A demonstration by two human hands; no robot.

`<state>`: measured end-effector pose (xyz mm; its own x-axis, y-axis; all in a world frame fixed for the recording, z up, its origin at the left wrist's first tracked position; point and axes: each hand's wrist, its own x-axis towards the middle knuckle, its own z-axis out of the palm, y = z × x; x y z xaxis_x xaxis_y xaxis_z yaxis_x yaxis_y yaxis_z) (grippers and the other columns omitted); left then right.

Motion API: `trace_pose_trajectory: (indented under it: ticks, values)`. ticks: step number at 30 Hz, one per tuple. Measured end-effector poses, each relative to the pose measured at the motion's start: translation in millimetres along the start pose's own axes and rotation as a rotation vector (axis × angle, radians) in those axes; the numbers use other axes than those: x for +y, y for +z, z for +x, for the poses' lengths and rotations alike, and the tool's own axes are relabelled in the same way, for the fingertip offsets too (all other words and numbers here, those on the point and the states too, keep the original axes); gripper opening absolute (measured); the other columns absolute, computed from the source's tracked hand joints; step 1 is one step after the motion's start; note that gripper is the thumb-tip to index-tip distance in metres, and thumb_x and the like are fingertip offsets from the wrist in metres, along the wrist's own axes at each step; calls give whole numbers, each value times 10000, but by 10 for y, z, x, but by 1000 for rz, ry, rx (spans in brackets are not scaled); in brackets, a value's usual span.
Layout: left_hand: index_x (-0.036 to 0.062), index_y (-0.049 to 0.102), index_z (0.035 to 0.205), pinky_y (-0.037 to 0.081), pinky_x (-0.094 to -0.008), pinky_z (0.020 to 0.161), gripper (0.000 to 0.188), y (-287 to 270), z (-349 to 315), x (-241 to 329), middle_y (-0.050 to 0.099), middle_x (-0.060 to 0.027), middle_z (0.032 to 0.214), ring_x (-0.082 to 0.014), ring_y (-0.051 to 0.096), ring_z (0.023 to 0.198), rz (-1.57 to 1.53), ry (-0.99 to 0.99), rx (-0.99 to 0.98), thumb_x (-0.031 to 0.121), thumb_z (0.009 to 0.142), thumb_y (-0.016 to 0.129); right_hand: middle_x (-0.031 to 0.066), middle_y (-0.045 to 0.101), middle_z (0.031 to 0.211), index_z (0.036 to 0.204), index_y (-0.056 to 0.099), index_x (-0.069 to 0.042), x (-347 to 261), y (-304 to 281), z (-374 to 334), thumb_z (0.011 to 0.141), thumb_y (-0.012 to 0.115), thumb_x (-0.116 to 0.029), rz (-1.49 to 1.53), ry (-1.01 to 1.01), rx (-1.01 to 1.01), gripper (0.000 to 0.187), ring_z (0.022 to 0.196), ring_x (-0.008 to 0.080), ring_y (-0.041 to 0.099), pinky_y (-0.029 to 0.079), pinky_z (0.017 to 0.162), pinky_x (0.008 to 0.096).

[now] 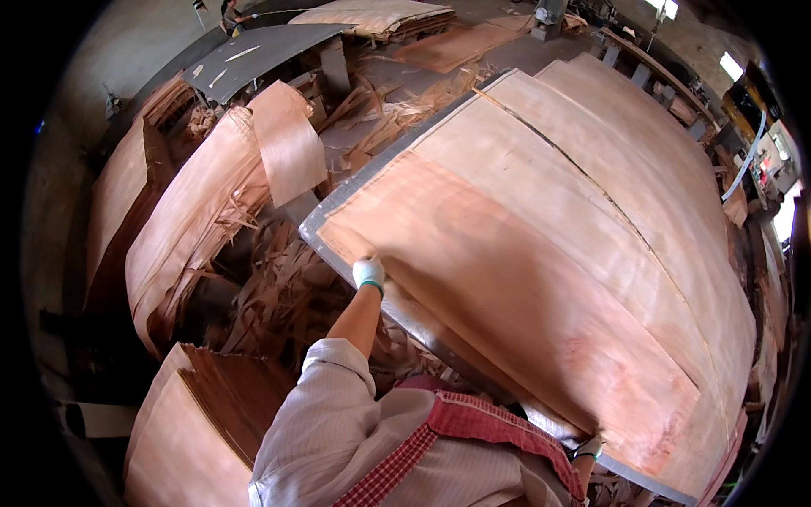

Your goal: The person handles large sheets of wood veneer in a workshop, lifting and stacking them on a metal table. They use a long metal ruler to measure and mark the veneer sheets with a pencil, then place small wooden blocks on the surface. The person continues to lift and reposition the veneer sheets throughout the clip.

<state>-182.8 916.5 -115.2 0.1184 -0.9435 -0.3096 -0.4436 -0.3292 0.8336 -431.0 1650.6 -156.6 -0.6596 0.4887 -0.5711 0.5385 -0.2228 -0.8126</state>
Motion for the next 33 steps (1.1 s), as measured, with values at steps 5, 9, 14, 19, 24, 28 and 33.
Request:
trace_pose_trajectory:
  ticks: [5,9,14,19,24,28,33]
  values:
    - [-60,684,913,524,-382,701,282,104,64,-9,693,-198,845,-286,673,762,-313,-193,10,192,789,654,-47,483,553,772,642,-163,46,-120,5,871,606,-247,-64,-40,47,134,349,105,260,177,343,272]
    - [-76,672,903,526,-368,676,290,-36,281,-185,687,-181,836,-257,658,730,-332,-141,68,187,782,652,3,524,624,872,598,-177,156,-123,72,857,628,-412,-151,-27,-112,237,438,146,435,346,373,296]
    - [-36,605,1057,521,-361,748,300,-231,406,-237,661,-150,969,-262,619,836,-15,-31,-78,211,888,578,14,507,575,877,639,-137,155,-128,79,844,642,-443,-99,-238,-181,308,443,155,433,332,390,308]
    - [-23,502,1159,514,-350,807,305,-49,-531,238,569,-151,1102,-216,573,948,12,532,91,159,925,574,55,575,780,1153,540,48,-526,-632,-456,956,499,-256,-576,-471,81,365,681,163,495,433,635,293]
    - [33,490,1272,356,-456,1026,463,865,-1872,601,480,-154,1334,-288,453,1229,557,1341,-280,318,911,541,-1,501,819,1103,529,-34,-976,597,-1100,921,508,-204,-371,-283,-491,249,627,82,465,393,507,226]
    - [26,427,1331,238,-494,1097,544,1412,-2086,303,379,-153,1436,-329,324,1338,775,1411,-332,350,906,530,33,592,986,1233,494,-22,-1054,1689,-1614,964,533,-207,-176,-219,-1056,329,771,124,583,501,629,257]
    - [44,425,1337,236,-513,1094,538,1452,-2022,415,347,-159,1456,-340,314,1340,913,1313,-420,344,902,525,-4,552,890,1120,545,-29,-1168,2305,-1921,978,507,-231,-324,-241,-1082,250,731,99,574,485,613,244]
